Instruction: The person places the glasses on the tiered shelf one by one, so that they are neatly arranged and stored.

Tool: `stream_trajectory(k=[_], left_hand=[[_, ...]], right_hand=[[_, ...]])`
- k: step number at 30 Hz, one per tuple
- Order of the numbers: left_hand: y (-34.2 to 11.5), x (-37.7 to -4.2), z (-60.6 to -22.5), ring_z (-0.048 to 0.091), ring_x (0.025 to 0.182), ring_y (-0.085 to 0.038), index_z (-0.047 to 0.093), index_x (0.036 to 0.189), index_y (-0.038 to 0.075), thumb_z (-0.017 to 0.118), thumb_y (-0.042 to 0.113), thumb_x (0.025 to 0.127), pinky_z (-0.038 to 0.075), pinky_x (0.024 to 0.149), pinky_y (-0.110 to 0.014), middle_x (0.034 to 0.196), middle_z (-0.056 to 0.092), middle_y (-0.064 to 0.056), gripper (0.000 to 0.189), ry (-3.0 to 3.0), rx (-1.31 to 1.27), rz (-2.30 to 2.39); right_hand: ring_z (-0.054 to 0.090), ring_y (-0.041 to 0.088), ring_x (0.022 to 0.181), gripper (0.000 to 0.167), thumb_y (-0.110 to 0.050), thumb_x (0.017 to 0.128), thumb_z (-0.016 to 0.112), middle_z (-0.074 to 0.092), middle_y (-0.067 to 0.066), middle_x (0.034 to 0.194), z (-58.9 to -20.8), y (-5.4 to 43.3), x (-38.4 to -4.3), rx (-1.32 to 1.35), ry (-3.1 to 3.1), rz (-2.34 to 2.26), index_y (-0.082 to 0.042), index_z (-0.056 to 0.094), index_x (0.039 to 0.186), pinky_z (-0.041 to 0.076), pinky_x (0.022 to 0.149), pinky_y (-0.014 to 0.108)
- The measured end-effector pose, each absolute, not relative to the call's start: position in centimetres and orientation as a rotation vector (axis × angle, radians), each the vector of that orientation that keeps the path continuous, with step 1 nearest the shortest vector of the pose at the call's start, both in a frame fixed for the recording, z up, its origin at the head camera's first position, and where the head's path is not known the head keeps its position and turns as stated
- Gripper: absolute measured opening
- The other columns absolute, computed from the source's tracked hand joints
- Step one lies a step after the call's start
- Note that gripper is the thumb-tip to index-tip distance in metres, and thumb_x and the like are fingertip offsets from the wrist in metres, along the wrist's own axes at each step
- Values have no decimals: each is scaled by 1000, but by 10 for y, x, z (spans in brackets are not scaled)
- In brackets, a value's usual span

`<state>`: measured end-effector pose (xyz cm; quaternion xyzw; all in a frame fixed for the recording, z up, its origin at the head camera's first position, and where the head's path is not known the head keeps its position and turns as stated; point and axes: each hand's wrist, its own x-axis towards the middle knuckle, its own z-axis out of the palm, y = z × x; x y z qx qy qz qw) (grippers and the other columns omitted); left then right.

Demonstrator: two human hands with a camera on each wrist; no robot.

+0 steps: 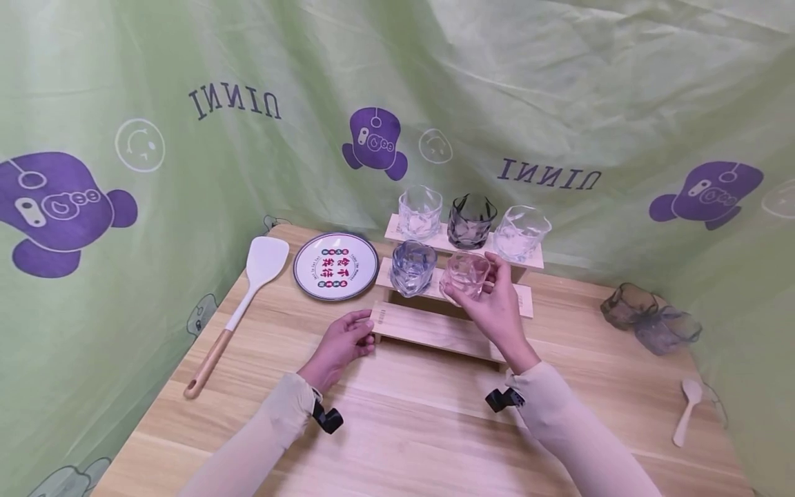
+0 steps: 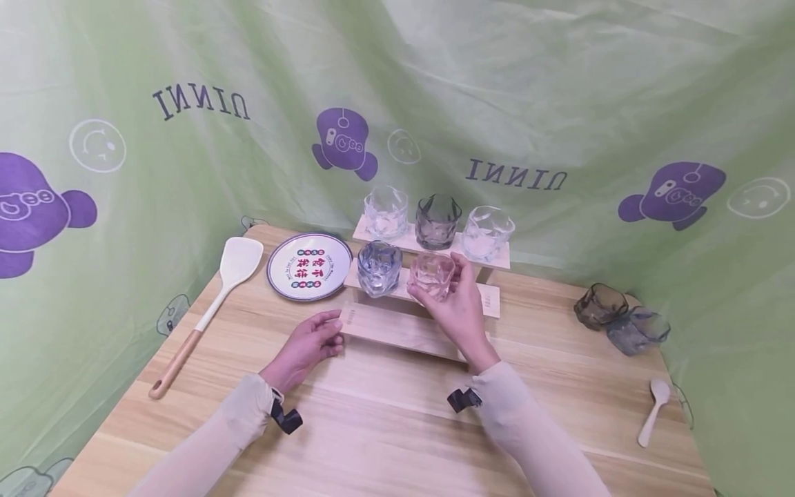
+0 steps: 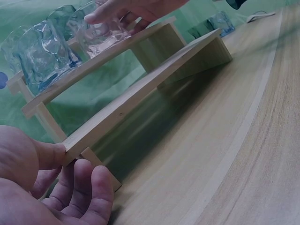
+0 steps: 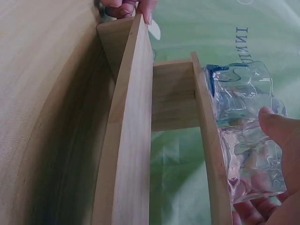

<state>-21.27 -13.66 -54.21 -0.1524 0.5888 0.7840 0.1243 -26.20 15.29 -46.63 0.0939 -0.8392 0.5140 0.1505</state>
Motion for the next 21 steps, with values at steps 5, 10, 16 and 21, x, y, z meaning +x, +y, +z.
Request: stream_trajectory(k=[5,10,16,21], left_hand=[[-136,-214,-543,60,81,-17,52,141,1,65,6,98,58,75,-30,101,62,-9,44,1714,-445,2291],[-134,-214,-543,60,82,-17,52,141,2,65,6,99,57,75,-30,101,61,-9,44,1706,-445,2286],[-133,-214,-542,61,83,-18,53,141,4,65,6,98,59,75,-31,102,62,-10,44,1706,-448,2281],[-135,-215,-542,60,84,-19,53,141,3,64,5,99,59,75,-32,102,62,-11,44,1713,-459,2281]], right_hand=[[59,31,110,104,-38,70,95,59,18,124,-465,155,-264,250,-2421,1488,-12,33,149,54,95,44],[58,35,116,101,-29,74,94,57,21,131,-458,164,-256,262,-2433,1531,-10,32,151,50,100,49],[53,40,119,79,-1,86,80,55,26,134,-452,198,-237,390,-2301,1703,-1,32,149,47,102,48],[55,33,116,78,18,83,72,54,30,131,-483,252,-239,589,-2150,1693,-1,34,149,48,97,27]])
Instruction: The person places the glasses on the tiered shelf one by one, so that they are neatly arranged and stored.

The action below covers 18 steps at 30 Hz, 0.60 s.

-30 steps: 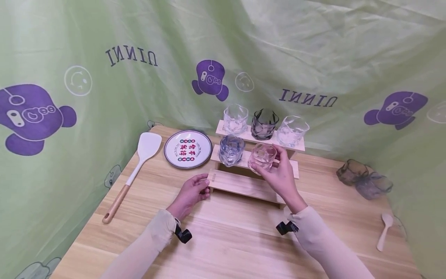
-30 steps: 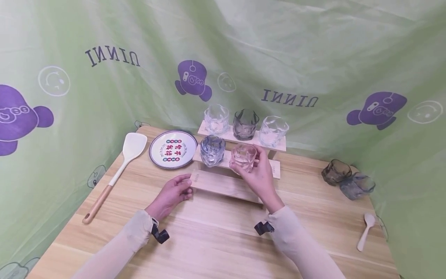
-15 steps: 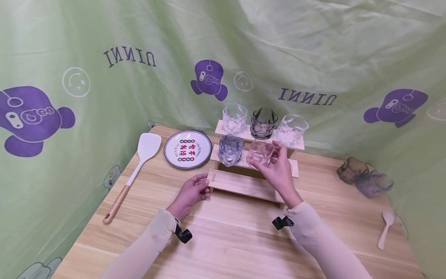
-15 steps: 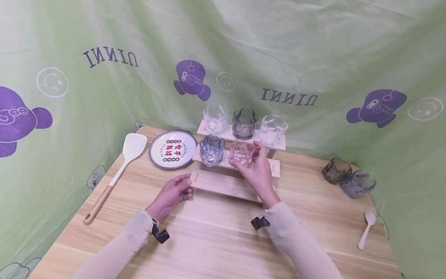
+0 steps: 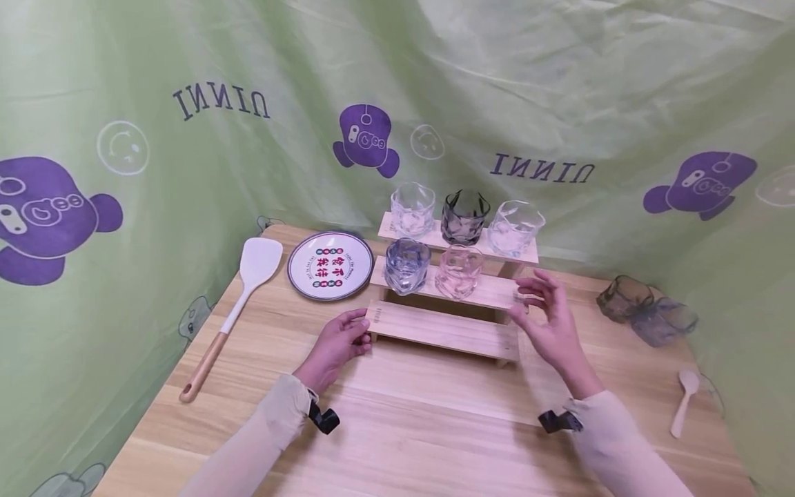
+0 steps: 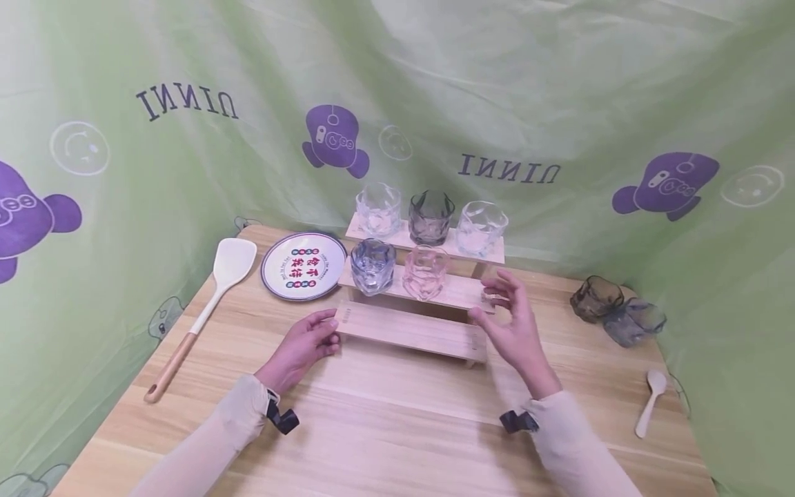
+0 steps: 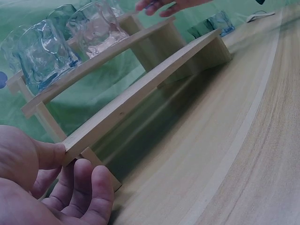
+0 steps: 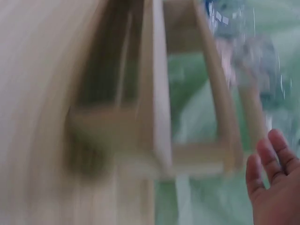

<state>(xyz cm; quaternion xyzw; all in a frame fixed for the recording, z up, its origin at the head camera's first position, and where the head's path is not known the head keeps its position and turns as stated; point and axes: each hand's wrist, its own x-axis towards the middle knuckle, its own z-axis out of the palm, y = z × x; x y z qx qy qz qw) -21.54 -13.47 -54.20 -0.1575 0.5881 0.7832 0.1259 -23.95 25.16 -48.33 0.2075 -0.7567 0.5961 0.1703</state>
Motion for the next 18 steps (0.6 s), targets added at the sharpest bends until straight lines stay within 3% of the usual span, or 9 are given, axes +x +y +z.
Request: stream_trajectory(k=[5,10,15,18], left_hand=[[-135,-216,-542,60,83,-18,53,141,4,64,5,99,58,76,-32,101,62,-10,43,1715,-468,2280],[-136,-216,-545,61,83,-18,52,142,3,64,6,99,58,75,-32,101,62,-11,44,1723,-458,2277],[-135,-216,-545,61,83,-18,52,142,4,64,6,99,59,75,-31,101,62,-11,44,1721,-455,2276],[-135,-216,-545,61,83,-19,53,141,4,64,6,99,59,76,-32,101,62,-11,44,1720,-463,2274]], right_hand=[[55,28,118,77,26,80,68,52,34,130,-497,309,-242,513,-2028,1703,3,38,147,48,98,24],[53,24,120,74,18,84,71,52,23,135,-505,374,-245,136,-2004,1646,-2,40,148,46,100,23],[34,19,136,77,-11,92,75,36,3,151,-508,428,-240,-253,-2163,1417,-19,31,154,29,114,26],[17,21,145,86,-19,93,74,18,2,160,-512,450,-237,-407,-2248,1373,-25,19,159,14,120,30]])
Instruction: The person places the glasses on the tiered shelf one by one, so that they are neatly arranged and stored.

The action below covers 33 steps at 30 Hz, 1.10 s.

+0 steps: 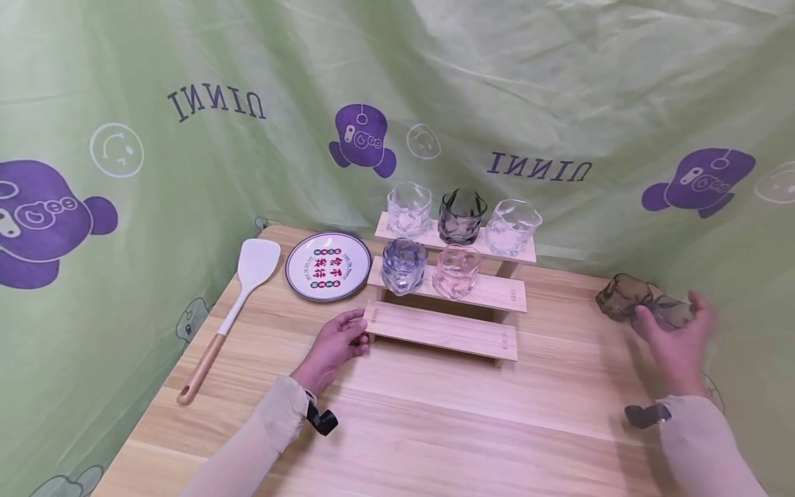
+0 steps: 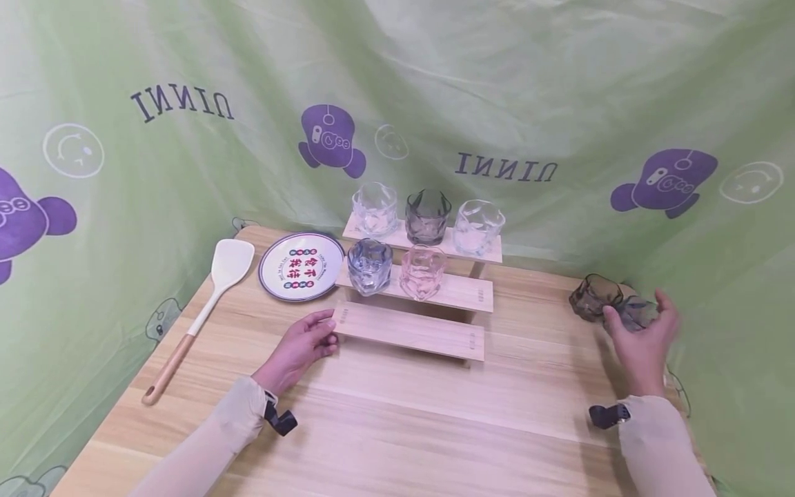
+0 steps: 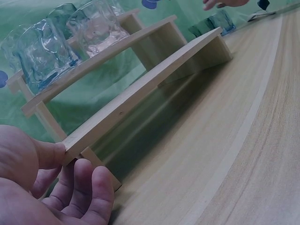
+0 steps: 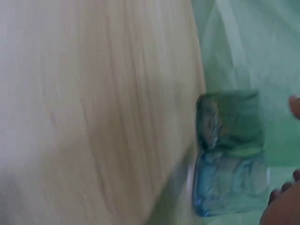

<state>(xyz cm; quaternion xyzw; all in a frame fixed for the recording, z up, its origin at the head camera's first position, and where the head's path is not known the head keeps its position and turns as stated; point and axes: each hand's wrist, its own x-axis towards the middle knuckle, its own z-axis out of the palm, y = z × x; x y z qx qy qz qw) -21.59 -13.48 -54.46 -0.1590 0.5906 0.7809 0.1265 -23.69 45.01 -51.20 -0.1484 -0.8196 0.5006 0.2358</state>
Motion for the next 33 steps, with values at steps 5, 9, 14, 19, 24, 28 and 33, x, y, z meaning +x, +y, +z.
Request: stream_trajectory(k=[5,9,14,19,24,28,33], left_hand=[[-134,-215,-543,61,84,-20,53,141,5,65,7,99,59,77,-34,102,62,-12,44,1726,-475,2268],[-134,-215,-542,61,85,-20,54,141,6,65,7,99,58,79,-34,103,62,-12,44,1724,-485,2263],[-134,-215,-542,61,85,-20,54,141,6,65,7,98,58,78,-33,103,62,-11,44,1722,-494,2258],[-134,-216,-542,61,84,-19,53,141,4,65,6,99,58,76,-32,102,62,-11,44,1721,-482,2270],[-133,-216,-543,61,83,-19,54,140,5,65,6,98,59,76,-32,102,62,-11,44,1710,-472,2270],[-133,-216,-544,61,83,-19,54,141,4,65,6,98,59,76,-32,102,61,-11,44,1710,-466,2269],[-134,-216,-542,60,84,-18,52,142,3,65,6,99,58,76,-31,102,61,-10,45,1715,-468,2277]], right_hand=[[5,25,149,95,-24,91,74,6,9,164,-515,466,-240,-578,-2330,1279,-23,10,162,4,121,35],[-1,30,151,101,-28,94,71,-2,14,166,-510,471,-243,-658,-2393,1294,-19,-2,163,1,122,41],[3,44,149,105,-32,95,70,1,24,165,-503,473,-242,-692,-2495,1316,-12,-9,161,5,121,56],[0,51,146,109,-36,94,71,-1,27,164,-499,474,-241,-700,-2557,1280,-11,-10,161,6,117,66],[-7,54,145,110,-37,94,70,-9,31,162,-496,478,-242,-639,-2610,1280,-8,-14,159,4,115,70],[-5,60,142,110,-39,95,69,-9,37,159,-495,480,-240,-649,-2666,1278,-3,-15,158,9,111,75],[2,63,137,113,-52,94,67,-7,42,154,-494,476,-233,-697,-2719,1238,1,-9,157,17,105,80]])
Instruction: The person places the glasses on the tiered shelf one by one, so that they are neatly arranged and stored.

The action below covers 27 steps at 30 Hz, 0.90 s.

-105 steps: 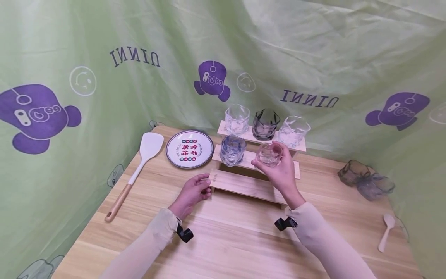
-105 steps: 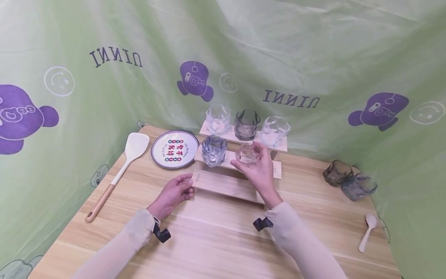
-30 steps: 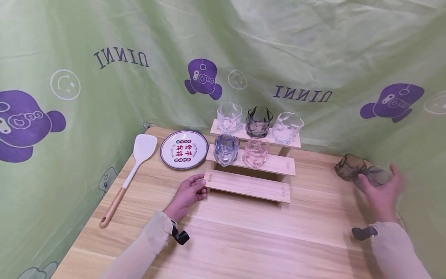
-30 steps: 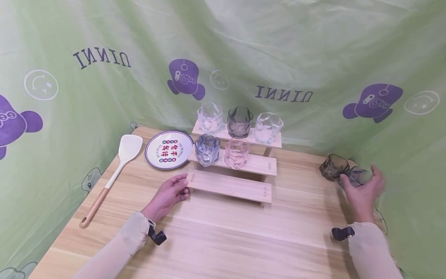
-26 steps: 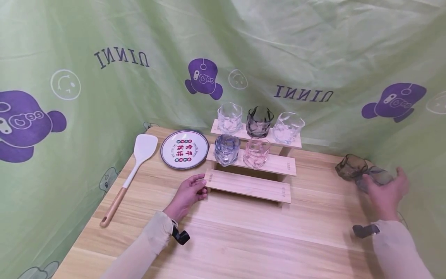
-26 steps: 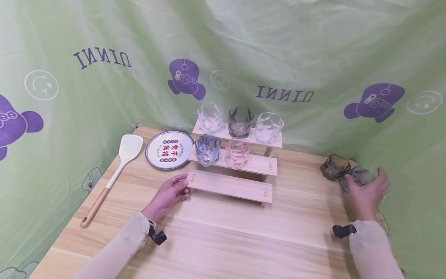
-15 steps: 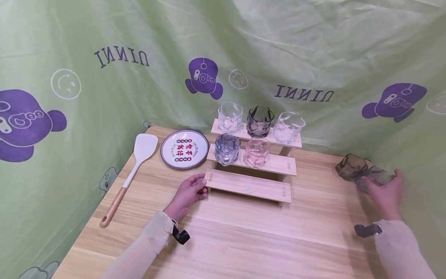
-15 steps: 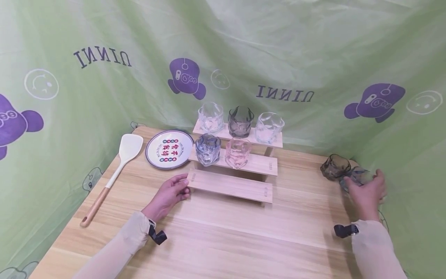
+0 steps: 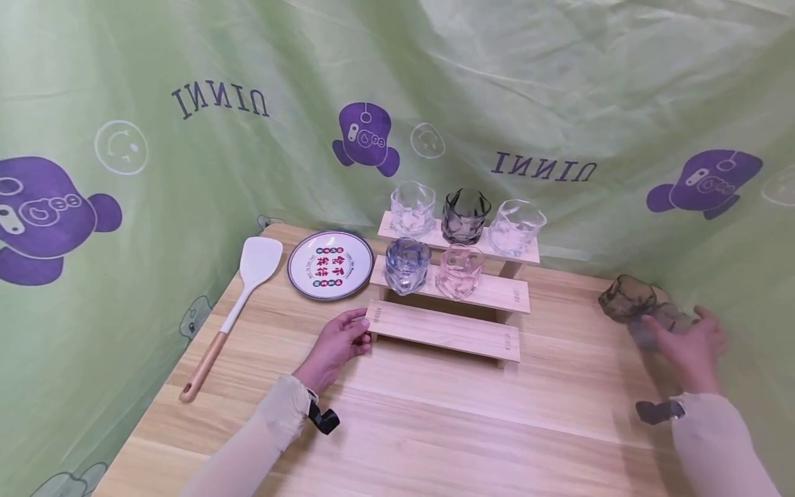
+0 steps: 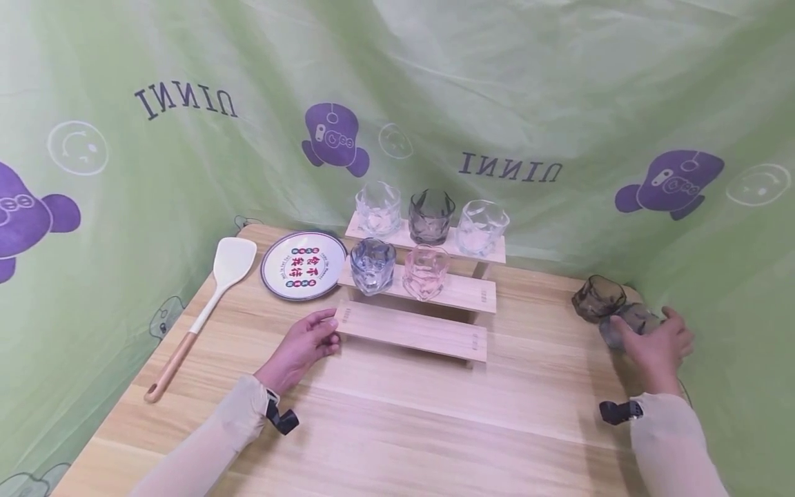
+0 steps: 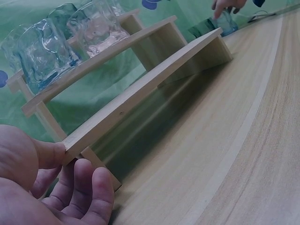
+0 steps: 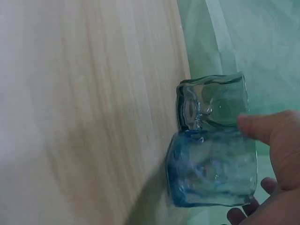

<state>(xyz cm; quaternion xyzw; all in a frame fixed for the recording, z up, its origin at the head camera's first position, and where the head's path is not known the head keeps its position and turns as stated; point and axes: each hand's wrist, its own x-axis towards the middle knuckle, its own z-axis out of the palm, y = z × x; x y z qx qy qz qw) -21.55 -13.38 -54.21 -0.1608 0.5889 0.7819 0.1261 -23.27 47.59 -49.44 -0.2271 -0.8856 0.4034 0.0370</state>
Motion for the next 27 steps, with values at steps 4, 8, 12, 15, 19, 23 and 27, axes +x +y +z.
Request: stream_trajectory(k=[4,8,12,15,19,23,27], left_hand=[[-135,-216,-542,60,83,-18,52,142,2,64,5,99,57,76,-31,101,62,-10,45,1719,-467,2281],[-136,-217,-542,60,83,-18,53,142,3,64,5,99,58,76,-31,102,62,-11,45,1718,-477,2279],[-134,-216,-541,61,84,-18,52,142,3,65,6,99,58,76,-31,102,62,-11,45,1714,-479,2271],[-135,-216,-542,61,83,-18,52,142,3,64,6,99,58,76,-31,102,62,-11,45,1718,-476,2268],[-136,-216,-542,61,82,-18,52,142,4,63,5,99,58,75,-31,103,62,-12,44,1728,-481,2272],[-136,-216,-544,61,82,-18,53,141,5,63,5,99,58,75,-31,103,62,-12,43,1721,-487,2281],[-134,-216,-544,61,82,-19,54,141,5,64,6,99,59,75,-32,102,62,-12,43,1718,-476,2281]], right_hand=[[8,62,135,116,-56,92,68,-2,43,152,-497,470,-228,-654,-2722,1239,1,-8,158,21,102,81],[7,61,140,114,-47,94,69,-3,40,157,-504,466,-226,-531,-2691,1352,-8,-17,158,13,111,75],[9,61,140,110,-41,96,69,0,42,157,-510,460,-219,-443,-2698,1374,-9,-16,158,10,113,72],[19,64,136,106,-42,97,68,11,45,153,-511,453,-217,-375,-2748,1310,-3,-7,160,19,108,76],[26,66,130,100,-42,97,67,18,47,149,-512,442,-220,-216,-2834,1222,4,2,159,23,103,79],[24,67,130,97,-37,97,69,18,45,151,-516,433,-219,-77,-2874,1287,-3,4,161,21,101,81],[24,66,132,97,-28,94,75,19,41,153,-520,423,-213,-13,-2847,1431,-19,8,164,19,100,82]])
